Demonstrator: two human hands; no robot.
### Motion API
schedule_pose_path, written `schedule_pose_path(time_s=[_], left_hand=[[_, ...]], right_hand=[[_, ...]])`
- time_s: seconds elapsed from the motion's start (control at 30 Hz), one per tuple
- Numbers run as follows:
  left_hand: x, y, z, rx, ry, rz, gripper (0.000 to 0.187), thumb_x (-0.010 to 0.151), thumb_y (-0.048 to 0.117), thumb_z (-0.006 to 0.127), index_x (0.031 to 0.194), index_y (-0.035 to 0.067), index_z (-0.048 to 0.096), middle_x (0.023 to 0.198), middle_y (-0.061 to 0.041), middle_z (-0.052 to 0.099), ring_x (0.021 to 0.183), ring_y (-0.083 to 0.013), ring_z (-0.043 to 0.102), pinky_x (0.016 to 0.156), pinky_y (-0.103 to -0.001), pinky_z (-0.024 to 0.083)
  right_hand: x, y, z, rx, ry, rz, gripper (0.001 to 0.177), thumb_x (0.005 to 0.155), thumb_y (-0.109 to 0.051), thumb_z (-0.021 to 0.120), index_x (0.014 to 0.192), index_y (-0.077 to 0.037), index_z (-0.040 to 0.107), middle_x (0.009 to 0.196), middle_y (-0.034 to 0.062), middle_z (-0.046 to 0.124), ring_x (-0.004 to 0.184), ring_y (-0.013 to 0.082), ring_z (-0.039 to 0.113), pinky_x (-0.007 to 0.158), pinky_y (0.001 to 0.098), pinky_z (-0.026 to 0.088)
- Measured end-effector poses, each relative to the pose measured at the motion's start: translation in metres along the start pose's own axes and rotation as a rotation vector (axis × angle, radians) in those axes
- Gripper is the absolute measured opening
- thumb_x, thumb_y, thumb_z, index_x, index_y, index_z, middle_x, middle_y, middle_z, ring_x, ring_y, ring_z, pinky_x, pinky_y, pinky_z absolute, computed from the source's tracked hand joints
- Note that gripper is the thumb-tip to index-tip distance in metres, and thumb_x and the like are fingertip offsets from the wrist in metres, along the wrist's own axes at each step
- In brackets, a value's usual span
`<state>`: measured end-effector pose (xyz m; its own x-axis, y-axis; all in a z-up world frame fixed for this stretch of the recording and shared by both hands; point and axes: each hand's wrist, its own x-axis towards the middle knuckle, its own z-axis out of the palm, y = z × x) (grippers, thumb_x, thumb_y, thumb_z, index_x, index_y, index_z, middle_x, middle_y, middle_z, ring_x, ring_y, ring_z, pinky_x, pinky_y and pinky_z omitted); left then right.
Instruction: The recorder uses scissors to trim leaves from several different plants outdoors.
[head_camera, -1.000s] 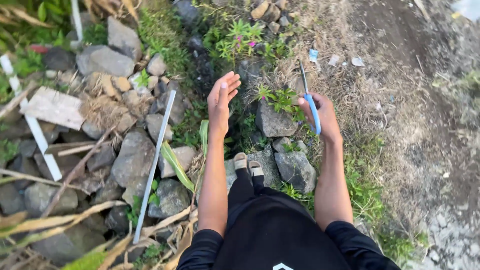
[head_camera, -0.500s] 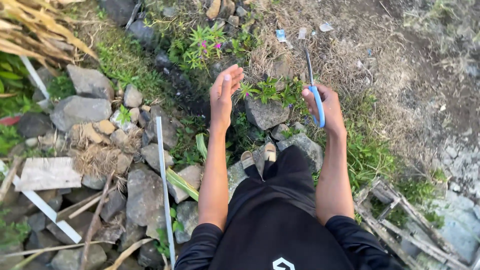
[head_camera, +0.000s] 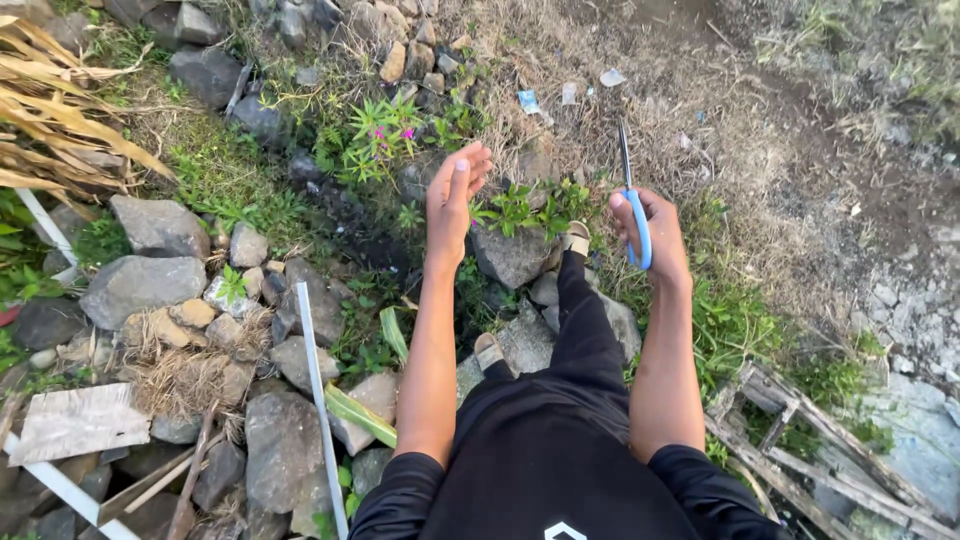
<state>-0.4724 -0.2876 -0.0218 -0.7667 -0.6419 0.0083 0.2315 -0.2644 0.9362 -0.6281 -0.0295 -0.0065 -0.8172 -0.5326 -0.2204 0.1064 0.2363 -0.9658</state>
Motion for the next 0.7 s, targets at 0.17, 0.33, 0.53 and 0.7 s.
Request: schedule_pose_path(time_s=[0.17, 0.33, 0.53, 0.7], left_hand=[[0.033, -0.010, 0.021, 0.086, 0.016, 0.000, 0.052, 0.107, 0.041, 0.048, 0.140, 0.003, 0.060, 0.131, -0.009, 0.070, 0.120, -0.0195, 0.066, 0.105, -0.035, 0.048], [0.098, -0.037, 0.038, 0.128, 0.042, 0.050, 0.051, 0.108, 0.041, 0.049, 0.140, 0.004, 0.060, 0.131, -0.009, 0.070, 0.122, -0.0192, 0.066, 0.106, -0.035, 0.049], [0.244, -0.114, 0.096, 0.086, 0.160, 0.116, 0.051, 0.107, 0.043, 0.049, 0.139, 0.004, 0.061, 0.131, -0.009, 0.070, 0.120, -0.0188, 0.066, 0.103, -0.035, 0.049], [0.384, -0.167, 0.186, 0.164, 0.157, 0.154, 0.052, 0.112, 0.042, 0.052, 0.138, -0.001, 0.067, 0.124, -0.014, 0.072, 0.109, -0.0200, 0.060, 0.098, -0.036, 0.049]], right_hand=[[0.045, 0.011, -0.018, -0.008, 0.000, -0.032, 0.037, 0.097, -0.039, 0.074, 0.111, -0.004, 0.070, 0.073, -0.0043, 0.059, 0.059, 0.0037, 0.053, 0.052, 0.0205, 0.042], [0.125, 0.030, -0.044, 0.157, -0.048, -0.028, 0.039, 0.096, -0.037, 0.075, 0.114, -0.004, 0.070, 0.079, -0.0049, 0.060, 0.062, 0.0032, 0.053, 0.053, 0.0212, 0.045], [0.286, 0.041, -0.111, 0.032, -0.106, -0.041, 0.040, 0.095, -0.039, 0.074, 0.115, -0.004, 0.070, 0.075, -0.0037, 0.060, 0.062, 0.0041, 0.055, 0.053, 0.0212, 0.046], [0.435, 0.019, -0.179, -0.011, -0.176, -0.080, 0.039, 0.096, -0.038, 0.073, 0.114, -0.003, 0.070, 0.079, -0.0034, 0.061, 0.064, 0.0035, 0.056, 0.055, 0.0213, 0.047]])
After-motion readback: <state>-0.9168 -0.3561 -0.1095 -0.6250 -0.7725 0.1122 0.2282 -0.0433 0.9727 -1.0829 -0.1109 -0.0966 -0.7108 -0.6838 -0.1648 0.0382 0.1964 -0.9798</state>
